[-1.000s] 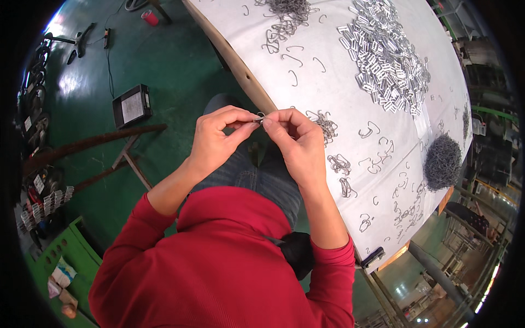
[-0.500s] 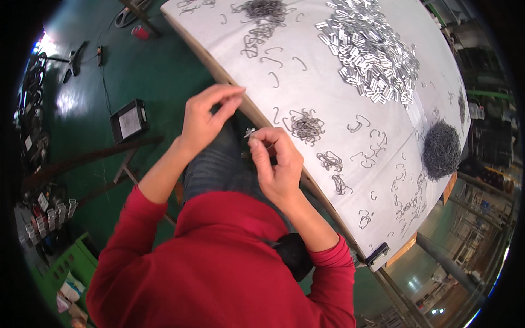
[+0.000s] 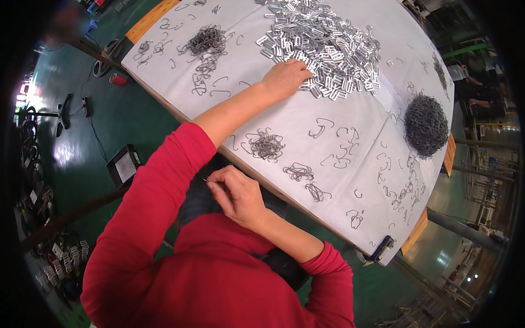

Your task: The person assembles small metal hooks and rectangular clips by hand at a workbench. They repeatedly pick up a hook and a clip, interlock them, and place the assembled unit onto a vertical rack. The process is continuous and repetitive throughout the clip.

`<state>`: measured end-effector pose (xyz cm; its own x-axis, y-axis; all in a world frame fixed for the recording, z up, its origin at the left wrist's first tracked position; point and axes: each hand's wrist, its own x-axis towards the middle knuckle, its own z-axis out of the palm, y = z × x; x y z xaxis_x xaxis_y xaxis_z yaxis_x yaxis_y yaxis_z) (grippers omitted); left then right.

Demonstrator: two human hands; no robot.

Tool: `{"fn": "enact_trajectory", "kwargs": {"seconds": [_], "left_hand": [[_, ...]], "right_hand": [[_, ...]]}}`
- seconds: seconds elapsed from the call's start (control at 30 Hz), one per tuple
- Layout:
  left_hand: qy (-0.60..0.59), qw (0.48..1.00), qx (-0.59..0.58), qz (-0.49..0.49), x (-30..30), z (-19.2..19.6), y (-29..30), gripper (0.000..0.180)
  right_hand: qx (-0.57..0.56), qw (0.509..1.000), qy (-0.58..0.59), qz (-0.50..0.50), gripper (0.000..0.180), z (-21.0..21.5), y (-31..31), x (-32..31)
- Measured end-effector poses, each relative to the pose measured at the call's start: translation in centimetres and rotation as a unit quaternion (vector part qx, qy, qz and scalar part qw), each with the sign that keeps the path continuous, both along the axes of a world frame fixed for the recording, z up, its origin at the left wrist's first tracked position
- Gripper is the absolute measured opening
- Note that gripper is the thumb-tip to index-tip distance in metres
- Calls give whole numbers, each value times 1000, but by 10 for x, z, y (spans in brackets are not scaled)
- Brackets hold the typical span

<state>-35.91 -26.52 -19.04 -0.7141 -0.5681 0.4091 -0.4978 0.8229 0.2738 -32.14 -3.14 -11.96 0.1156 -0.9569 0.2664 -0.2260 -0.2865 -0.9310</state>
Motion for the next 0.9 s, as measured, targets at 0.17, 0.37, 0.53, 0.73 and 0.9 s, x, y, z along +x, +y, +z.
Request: {"fn": "enact_trajectory", "kwargs": {"seconds": [0.17,0.37,0.53,0.73,0.9], "left_hand": [[-143,987,-17,-76,3,21,-13,19],[-140,987,2,-80,20,18,-13,16],[-89,995,-10,-44,34,16,-11,9],[108,962,246,52,88,42,17,12],[344,773,520,113,172,59,97,12]], "right_hand": [[24,1000,3,2,5,1,0,-2],[34,999,18,6,5,5,-2,1],[22,1000,14,9,5,8,-1,7],[10,1000,15,-9,6,4,-6,10],[44,998,0,-38,6,1,-9,12]]}}
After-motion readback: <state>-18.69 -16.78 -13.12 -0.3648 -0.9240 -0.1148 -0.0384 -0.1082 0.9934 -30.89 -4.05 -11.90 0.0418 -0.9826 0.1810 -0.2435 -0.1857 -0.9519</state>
